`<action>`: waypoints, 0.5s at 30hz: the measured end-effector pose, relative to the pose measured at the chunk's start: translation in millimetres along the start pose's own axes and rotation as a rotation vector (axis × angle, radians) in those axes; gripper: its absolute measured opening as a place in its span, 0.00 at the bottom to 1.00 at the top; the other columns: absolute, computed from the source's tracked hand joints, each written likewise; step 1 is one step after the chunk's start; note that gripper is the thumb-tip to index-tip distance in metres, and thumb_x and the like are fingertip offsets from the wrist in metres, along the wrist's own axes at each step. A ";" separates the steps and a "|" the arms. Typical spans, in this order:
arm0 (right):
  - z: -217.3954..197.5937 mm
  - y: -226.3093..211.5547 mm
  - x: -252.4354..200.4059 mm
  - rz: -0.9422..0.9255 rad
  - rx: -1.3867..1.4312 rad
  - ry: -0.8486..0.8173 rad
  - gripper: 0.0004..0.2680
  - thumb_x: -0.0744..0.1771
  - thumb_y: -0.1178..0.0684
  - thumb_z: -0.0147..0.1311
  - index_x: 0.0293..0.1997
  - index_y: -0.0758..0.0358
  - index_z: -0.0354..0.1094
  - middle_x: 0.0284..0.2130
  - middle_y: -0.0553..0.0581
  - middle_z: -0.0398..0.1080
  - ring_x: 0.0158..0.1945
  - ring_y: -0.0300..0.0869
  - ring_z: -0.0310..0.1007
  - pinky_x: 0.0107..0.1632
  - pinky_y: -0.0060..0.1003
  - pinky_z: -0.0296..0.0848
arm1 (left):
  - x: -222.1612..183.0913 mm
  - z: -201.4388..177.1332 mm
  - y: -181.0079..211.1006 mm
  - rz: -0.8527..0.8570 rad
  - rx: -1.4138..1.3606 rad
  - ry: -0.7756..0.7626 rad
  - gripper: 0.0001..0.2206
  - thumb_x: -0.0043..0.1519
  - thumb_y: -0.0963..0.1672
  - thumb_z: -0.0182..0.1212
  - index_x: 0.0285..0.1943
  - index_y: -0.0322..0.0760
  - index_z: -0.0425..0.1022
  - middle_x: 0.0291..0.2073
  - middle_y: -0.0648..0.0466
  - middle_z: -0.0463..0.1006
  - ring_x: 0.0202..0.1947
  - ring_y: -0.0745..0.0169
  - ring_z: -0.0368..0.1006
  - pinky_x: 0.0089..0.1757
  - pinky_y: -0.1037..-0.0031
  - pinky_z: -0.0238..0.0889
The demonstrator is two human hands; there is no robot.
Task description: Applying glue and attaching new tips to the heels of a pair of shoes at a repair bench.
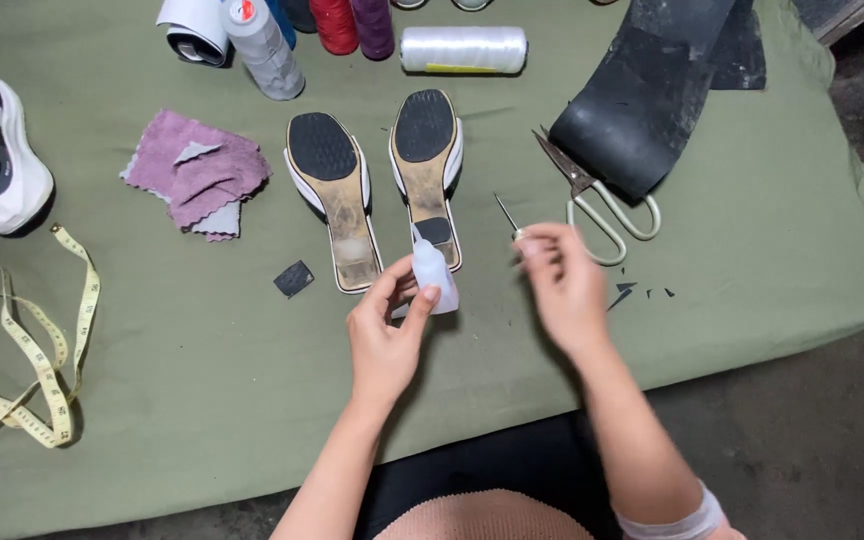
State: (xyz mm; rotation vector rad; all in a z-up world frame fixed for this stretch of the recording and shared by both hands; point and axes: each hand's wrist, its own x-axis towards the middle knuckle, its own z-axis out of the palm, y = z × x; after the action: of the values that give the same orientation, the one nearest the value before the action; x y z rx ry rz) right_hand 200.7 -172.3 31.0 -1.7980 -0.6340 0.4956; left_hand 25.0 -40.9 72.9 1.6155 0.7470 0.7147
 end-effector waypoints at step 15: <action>-104.5 64.4 85.7 0.094 -1.112 -0.151 0.21 0.58 0.54 0.65 0.52 0.76 0.67 0.42 0.75 0.68 0.52 0.68 0.71 0.48 0.60 0.74 | 19.6 21.8 -8.3 -0.224 -0.603 -0.278 0.21 0.72 0.49 0.43 0.70 0.32 0.64 0.51 0.45 0.74 0.47 0.62 0.70 0.46 0.68 0.73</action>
State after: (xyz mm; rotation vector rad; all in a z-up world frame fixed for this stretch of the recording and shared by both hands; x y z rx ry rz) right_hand 342.1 -209.3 -0.9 -2.8579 -1.0518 0.3526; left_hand 53.4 -37.4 62.4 1.0316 0.4399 0.4762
